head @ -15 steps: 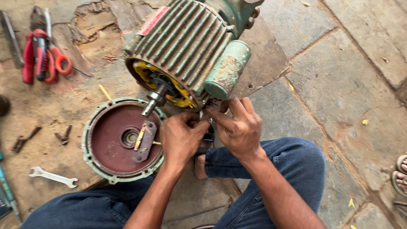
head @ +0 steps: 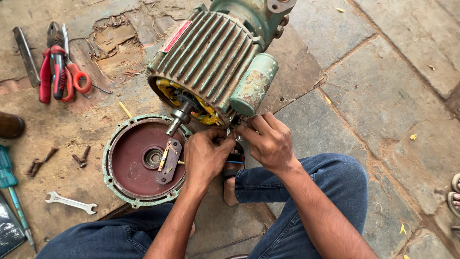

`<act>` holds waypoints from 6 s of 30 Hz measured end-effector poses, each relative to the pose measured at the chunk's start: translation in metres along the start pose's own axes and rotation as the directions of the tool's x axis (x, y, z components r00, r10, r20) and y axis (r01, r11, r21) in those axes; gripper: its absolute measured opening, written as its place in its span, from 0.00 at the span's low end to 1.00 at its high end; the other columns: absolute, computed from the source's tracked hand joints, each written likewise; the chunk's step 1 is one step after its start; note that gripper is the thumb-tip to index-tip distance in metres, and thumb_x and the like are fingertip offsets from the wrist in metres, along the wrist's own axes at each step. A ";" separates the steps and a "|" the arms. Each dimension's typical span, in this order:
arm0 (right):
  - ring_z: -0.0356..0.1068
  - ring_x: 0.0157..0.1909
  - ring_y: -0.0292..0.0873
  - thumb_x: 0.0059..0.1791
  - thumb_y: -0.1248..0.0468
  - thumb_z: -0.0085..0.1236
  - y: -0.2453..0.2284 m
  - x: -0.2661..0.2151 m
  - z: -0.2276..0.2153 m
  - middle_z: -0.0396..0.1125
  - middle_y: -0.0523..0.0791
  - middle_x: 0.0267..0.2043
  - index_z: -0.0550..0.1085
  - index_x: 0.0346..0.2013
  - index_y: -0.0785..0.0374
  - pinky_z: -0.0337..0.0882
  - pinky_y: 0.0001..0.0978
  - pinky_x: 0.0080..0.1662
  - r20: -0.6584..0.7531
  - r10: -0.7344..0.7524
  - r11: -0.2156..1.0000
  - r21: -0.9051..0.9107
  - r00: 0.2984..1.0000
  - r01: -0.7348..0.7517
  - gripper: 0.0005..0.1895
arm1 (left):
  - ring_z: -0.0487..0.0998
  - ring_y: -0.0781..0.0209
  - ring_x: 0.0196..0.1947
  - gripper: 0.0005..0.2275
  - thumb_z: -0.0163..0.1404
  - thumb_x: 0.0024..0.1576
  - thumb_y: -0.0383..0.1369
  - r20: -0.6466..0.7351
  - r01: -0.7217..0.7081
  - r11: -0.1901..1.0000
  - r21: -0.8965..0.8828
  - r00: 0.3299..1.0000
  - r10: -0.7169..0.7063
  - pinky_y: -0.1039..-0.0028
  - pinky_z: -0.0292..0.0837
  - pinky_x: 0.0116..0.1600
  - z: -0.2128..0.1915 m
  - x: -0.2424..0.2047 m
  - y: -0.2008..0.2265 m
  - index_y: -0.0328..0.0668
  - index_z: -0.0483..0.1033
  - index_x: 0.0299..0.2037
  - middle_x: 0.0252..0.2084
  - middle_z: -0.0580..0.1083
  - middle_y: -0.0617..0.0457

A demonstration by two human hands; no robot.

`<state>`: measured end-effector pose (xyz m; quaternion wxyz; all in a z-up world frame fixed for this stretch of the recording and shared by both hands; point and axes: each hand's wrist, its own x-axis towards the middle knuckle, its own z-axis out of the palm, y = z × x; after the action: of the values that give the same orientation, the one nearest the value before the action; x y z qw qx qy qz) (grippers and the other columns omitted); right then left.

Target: The person strips and twists wires, then connects them to terminals inside the motor end cap. They reattach the end cap to the motor housing and tighten the bolts with a wrench.

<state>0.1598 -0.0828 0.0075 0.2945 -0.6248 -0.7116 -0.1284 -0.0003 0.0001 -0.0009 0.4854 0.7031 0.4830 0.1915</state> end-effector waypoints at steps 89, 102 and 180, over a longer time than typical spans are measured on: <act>0.75 0.45 0.50 0.45 0.59 0.72 -0.037 -0.006 0.017 0.74 0.49 0.41 0.77 0.37 0.66 0.74 0.42 0.47 -0.100 0.469 0.880 0.135 0.877 -0.455 0.16 | 0.84 0.61 0.27 0.06 0.56 0.59 0.28 -0.284 -0.224 0.970 -0.094 0.940 0.190 0.71 0.78 0.33 -0.018 -0.014 -0.010 0.36 0.84 0.43 0.33 0.83 0.47; 0.74 0.36 0.45 0.46 0.66 0.72 -0.028 -0.009 0.019 0.74 0.47 0.34 0.77 0.35 0.66 0.72 0.36 0.39 -0.179 0.371 0.925 0.160 0.911 -0.345 0.10 | 0.83 0.65 0.32 0.07 0.56 0.60 0.26 -0.221 -0.163 0.928 -0.335 0.971 0.091 0.76 0.80 0.35 -0.006 -0.008 -0.027 0.36 0.83 0.46 0.38 0.83 0.47; 0.69 0.36 0.41 0.44 0.64 0.77 -0.032 -0.007 0.018 0.74 0.43 0.34 0.79 0.36 0.62 0.68 0.34 0.39 -0.233 0.413 0.909 0.044 0.881 -0.415 0.13 | 0.83 0.54 0.35 0.07 0.53 0.56 0.21 -0.410 -0.347 0.937 0.036 0.850 0.330 0.68 0.77 0.44 -0.004 -0.009 -0.008 0.31 0.83 0.40 0.37 0.81 0.43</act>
<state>0.1242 -0.0849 -0.0050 0.3955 -0.7435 -0.5211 -0.1388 -0.0114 -0.0054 -0.0045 0.3456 0.7116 0.4386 0.4263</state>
